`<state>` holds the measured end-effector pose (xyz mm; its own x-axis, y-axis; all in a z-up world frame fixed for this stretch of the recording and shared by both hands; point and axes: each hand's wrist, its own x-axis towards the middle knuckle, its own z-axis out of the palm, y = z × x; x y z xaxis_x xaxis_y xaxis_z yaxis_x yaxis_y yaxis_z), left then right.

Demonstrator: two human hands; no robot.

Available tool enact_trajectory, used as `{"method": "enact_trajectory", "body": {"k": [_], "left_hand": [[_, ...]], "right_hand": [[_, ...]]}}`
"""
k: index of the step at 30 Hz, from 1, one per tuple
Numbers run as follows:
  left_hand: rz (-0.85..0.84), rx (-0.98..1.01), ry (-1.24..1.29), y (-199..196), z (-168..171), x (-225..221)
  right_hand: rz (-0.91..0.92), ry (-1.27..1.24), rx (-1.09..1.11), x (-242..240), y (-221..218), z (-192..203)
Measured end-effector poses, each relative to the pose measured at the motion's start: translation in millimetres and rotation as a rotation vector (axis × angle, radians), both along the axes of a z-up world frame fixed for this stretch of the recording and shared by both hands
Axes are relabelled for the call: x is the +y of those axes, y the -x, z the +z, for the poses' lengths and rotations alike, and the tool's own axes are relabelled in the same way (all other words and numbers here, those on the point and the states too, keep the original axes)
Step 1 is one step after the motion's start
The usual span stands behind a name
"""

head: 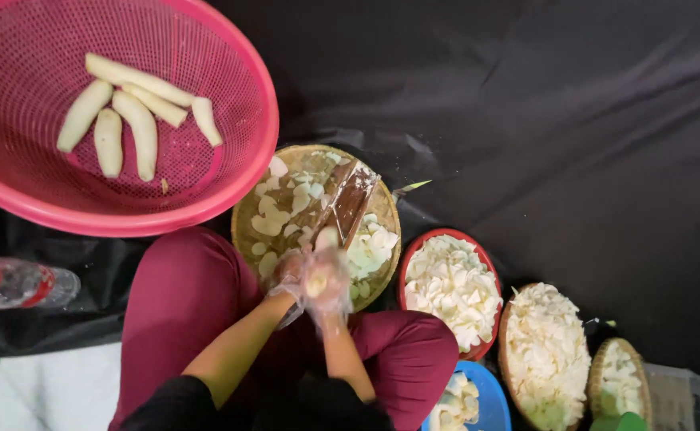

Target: Slicing white radishes using a manual slicing tool while sitting on the floor

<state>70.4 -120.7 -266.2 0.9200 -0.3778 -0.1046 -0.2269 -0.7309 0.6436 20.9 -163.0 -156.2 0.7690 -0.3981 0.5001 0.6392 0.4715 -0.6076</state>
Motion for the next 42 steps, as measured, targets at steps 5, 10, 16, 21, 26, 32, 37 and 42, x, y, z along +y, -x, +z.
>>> {"method": "enact_trajectory", "body": {"k": [5, 10, 16, 21, 26, 32, 37, 42], "left_hand": [[0.218, 0.482, 0.037, -4, 21, 2], [0.229, 0.551, 0.116, -4, 6, 1], [0.277, 0.730, 0.223, -7, 63, 14], [0.242, 0.645, 0.170, -7, 120, 35], [0.185, 0.618, 0.099, -6, 63, 18], [0.199, 0.641, 0.213, -6, 59, 13], [0.211, 0.645, 0.161, -1, 48, 16], [0.194, 0.484, 0.112, -13, 33, 13]], "right_hand": [[-1.445, 1.250, 0.337, -34, -81, 61], [-1.680, 1.301, 0.414, -70, -66, -6], [-1.341, 1.530, 0.446, 10, -18, 44], [-1.584, 1.938, 0.954, -47, -82, 41], [-1.339, 1.252, 0.446, -74, -86, 31], [-1.661, 1.725, 0.418, 24, -1, 23], [-1.613, 1.398, 0.285, -38, -50, 14], [-1.435, 1.261, 0.406, -99, -110, 27]]}}
